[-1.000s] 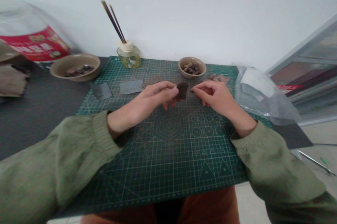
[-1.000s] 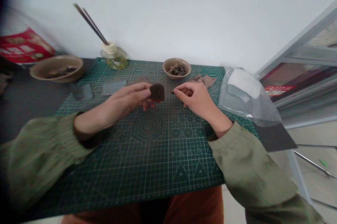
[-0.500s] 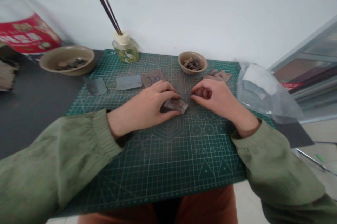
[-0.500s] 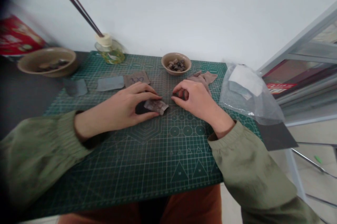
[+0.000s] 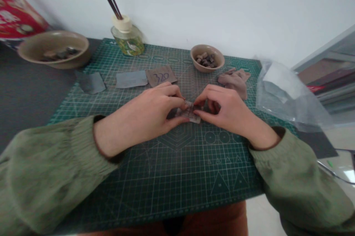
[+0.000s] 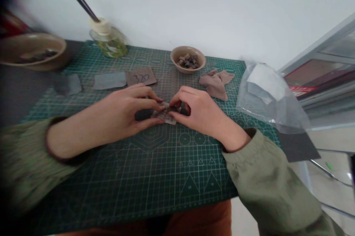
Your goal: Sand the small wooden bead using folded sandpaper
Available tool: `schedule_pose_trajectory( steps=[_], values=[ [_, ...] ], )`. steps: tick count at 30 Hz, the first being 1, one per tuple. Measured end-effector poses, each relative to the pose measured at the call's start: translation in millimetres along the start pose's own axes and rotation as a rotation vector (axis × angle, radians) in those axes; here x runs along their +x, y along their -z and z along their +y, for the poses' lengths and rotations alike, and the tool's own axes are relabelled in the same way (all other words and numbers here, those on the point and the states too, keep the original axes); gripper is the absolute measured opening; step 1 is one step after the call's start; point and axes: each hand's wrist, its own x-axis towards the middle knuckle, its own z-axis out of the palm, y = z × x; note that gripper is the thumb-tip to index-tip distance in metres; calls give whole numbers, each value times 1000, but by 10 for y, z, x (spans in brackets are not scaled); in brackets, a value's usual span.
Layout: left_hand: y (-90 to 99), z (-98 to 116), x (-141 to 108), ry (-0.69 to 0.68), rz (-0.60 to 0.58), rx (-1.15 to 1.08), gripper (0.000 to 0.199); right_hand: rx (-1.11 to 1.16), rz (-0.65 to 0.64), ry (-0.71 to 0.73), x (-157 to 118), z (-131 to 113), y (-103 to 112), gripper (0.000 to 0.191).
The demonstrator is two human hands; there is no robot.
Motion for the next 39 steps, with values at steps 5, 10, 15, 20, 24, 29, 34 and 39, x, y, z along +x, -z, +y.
schedule_pose_trajectory(
  steps=[5,10,15,20,24,29,34,39],
  values=[
    [30,46,-3,50,-38,49,26,39,50,15,-3,-55,1,15],
    [55,62,13,75,-70,56,25,171,-18,-54,-6,-75,-25,19],
    [48,48,8,93,-69,46,22,202,-48,15,10,-64,-48,26],
    [39,47,-11,95,-46,-26,20,240,-66,-77,16,-77,-53,22],
    [30,55,-12,104,-47,-2,20,160,-84,-32,20,-47,-46,12],
    [26,58,-27,127,-53,-34,20,84,-59,-58,15,-36,-37,16],
    [23,62,-25,131,-72,-37,20,62,-62,-68,12,-1,-75,16],
    [27,74,-14,141,-68,-24,19,55,-65,-66,11,7,-92,15]
  ],
)
